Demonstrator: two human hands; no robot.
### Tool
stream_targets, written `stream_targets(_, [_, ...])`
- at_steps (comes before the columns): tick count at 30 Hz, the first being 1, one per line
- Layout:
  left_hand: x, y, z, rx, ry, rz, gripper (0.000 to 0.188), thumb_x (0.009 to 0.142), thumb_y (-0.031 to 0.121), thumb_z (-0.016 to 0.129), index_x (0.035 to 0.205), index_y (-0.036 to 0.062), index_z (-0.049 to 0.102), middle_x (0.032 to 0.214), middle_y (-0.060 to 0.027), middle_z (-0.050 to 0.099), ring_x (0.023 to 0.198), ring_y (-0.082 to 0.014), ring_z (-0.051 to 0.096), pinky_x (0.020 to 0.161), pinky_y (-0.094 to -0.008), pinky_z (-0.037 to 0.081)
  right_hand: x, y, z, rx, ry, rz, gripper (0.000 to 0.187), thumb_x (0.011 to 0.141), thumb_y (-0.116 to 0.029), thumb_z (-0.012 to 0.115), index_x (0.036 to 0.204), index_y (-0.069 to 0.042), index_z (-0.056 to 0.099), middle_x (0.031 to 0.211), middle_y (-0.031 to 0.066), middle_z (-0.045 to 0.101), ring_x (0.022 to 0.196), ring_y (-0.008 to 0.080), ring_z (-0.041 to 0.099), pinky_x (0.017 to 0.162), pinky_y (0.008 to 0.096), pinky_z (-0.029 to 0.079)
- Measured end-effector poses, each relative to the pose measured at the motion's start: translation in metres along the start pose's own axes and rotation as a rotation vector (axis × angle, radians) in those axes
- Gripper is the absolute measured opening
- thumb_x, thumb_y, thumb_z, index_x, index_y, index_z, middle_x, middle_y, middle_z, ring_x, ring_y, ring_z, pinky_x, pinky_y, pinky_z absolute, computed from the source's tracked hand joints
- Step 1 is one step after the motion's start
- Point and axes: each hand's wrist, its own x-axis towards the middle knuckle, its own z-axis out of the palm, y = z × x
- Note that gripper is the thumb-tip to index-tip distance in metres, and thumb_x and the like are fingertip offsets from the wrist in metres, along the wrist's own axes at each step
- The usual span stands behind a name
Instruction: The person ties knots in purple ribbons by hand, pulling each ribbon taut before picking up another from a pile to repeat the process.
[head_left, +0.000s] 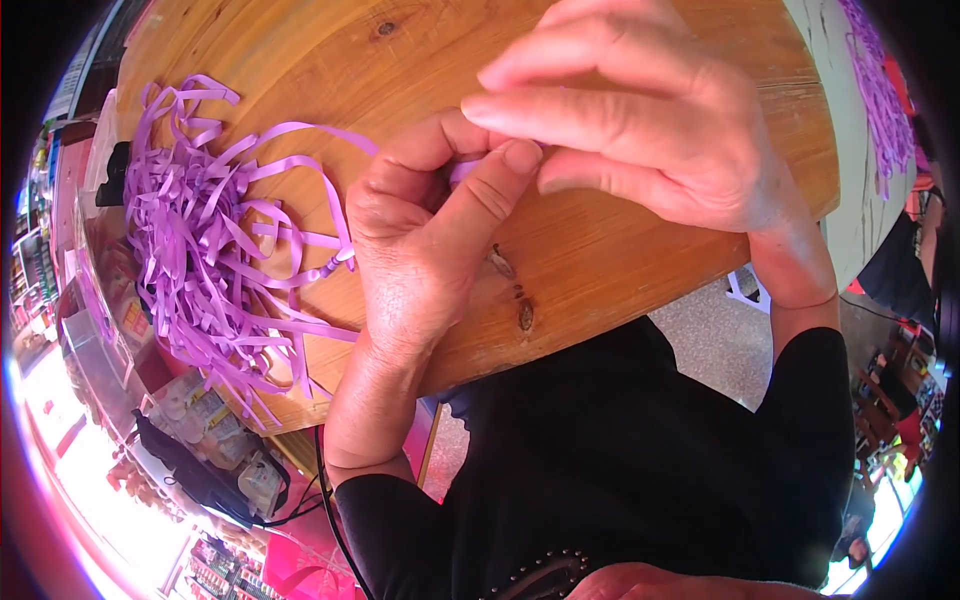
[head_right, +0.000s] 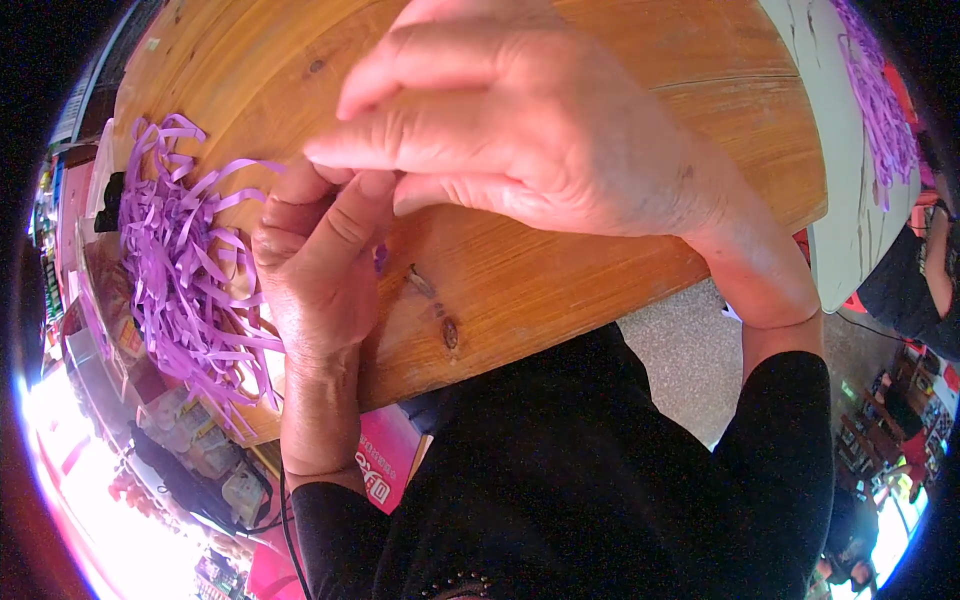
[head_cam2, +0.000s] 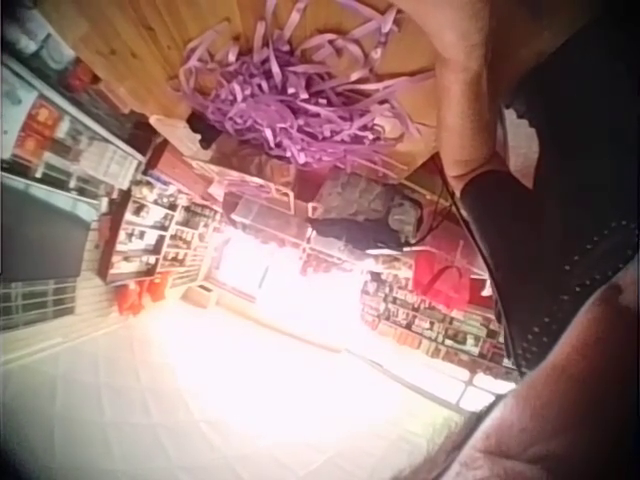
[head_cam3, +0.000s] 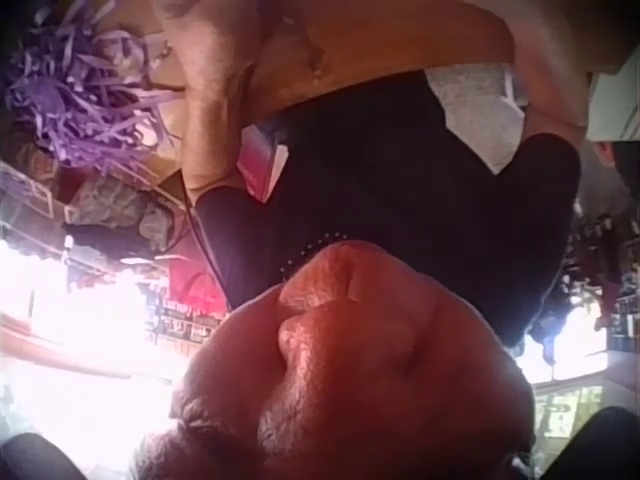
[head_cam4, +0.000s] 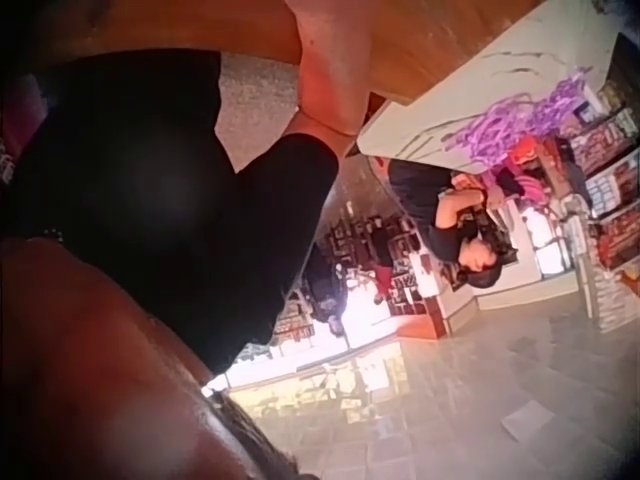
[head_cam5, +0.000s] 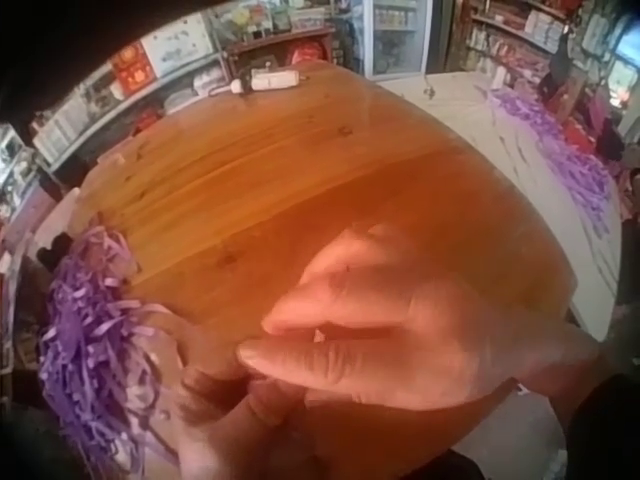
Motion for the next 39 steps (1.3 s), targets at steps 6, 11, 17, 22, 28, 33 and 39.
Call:
stream_targets(6, [-0.001,0.002,-0.003,0.253,0.097,0.027,0.008,0.083,0.0,0.064,0.09,-0.0004,0.063,0.074,0.0042,0.058,0.063,0.0002,0.046,0.055,-0.0135,0.036,-0.004,0.005,0.009,-0.189,0.026,-0.069,0.017,0.073,-0.005,0.069,0.09,-0.003,0.065,0.081,0.0063,0.058,0.073,0.018,0.055,0.063,0.0297,0.041])
stream_targets(11, [0.0,0.005,-0.008,0.364,0.118,0.1,0.005,0.082,0.0,0.065,0.087,0.0,0.064,0.067,0.007,0.053,0.06,0.0014,0.042,0.053,-0.0132,0.032,0.002,0.0,0.012,-0.259,0.042,-0.067,0.011,0.07,-0.004,0.069,0.08,-0.005,0.065,0.074,0.0049,0.057,0.068,0.018,0.054,0.061,0.0301,0.039])
stream_targets(17, [0.007,0.014,-0.017,0.288,0.303,0.118,0.004,0.081,-0.001,0.065,0.084,0.0013,0.063,0.063,0.0067,0.051,0.052,0.0008,0.039,0.045,-0.014,0.027,0.005,0.006,-0.011,-0.419,0.027,-0.085,0.012,0.069,0.004,0.066,0.079,-0.003,0.063,0.072,0.0042,0.059,0.064,0.0147,0.054,0.058,0.026,0.039])
stream_targets(22, [0.001,0.014,-0.011,0.268,0.206,0.105,0.004,0.081,-0.003,0.063,0.083,0.0008,0.062,0.061,0.0068,0.049,0.051,0.0014,0.039,0.045,-0.014,0.026,0.009,0.005,-0.007,-0.29,-0.027,-0.078,0.022,0.068,0.001,0.072,0.088,0.0,0.065,0.079,0.0068,0.062,0.068,0.0164,0.056,0.059,0.0258,0.041])
stream_targets(28, [0.002,0.009,-0.001,0.267,0.155,0.119,0.005,0.082,-0.003,0.063,0.084,0.0003,0.062,0.062,0.0069,0.05,0.052,0.0009,0.04,0.046,-0.0141,0.027,0.003,0.006,-0.005,-0.169,-0.05,-0.117,0.03,0.073,-0.008,0.072,0.101,-0.002,0.066,0.091,0.008,0.06,0.081,0.0188,0.055,0.068,0.0301,0.041])
stream_targets(33, [-0.003,0.009,-0.006,0.333,0.113,0.051,0.005,0.082,-0.003,0.063,0.085,0.0001,0.062,0.064,0.0066,0.05,0.054,0.0005,0.041,0.048,-0.014,0.029,0.002,0.009,0.006,-0.115,-0.052,-0.109,0.018,0.075,-0.008,0.07,0.093,-0.003,0.066,0.094,0.0064,0.058,0.083,0.0212,0.053,0.071,0.0327,0.039])
stream_targets(39, [0.0,0.011,-0.007,0.471,0.118,0.163,0.003,0.082,-0.002,0.063,0.085,0.0002,0.062,0.064,0.007,0.049,0.059,0.0009,0.042,0.051,-0.014,0.03,0.008,0.023,0.008,-0.207,-0.041,-0.08,0.01,0.074,-0.005,0.069,0.083,-0.005,0.066,0.09,0.0043,0.059,0.082,0.0206,0.054,0.07,0.0316,0.039])
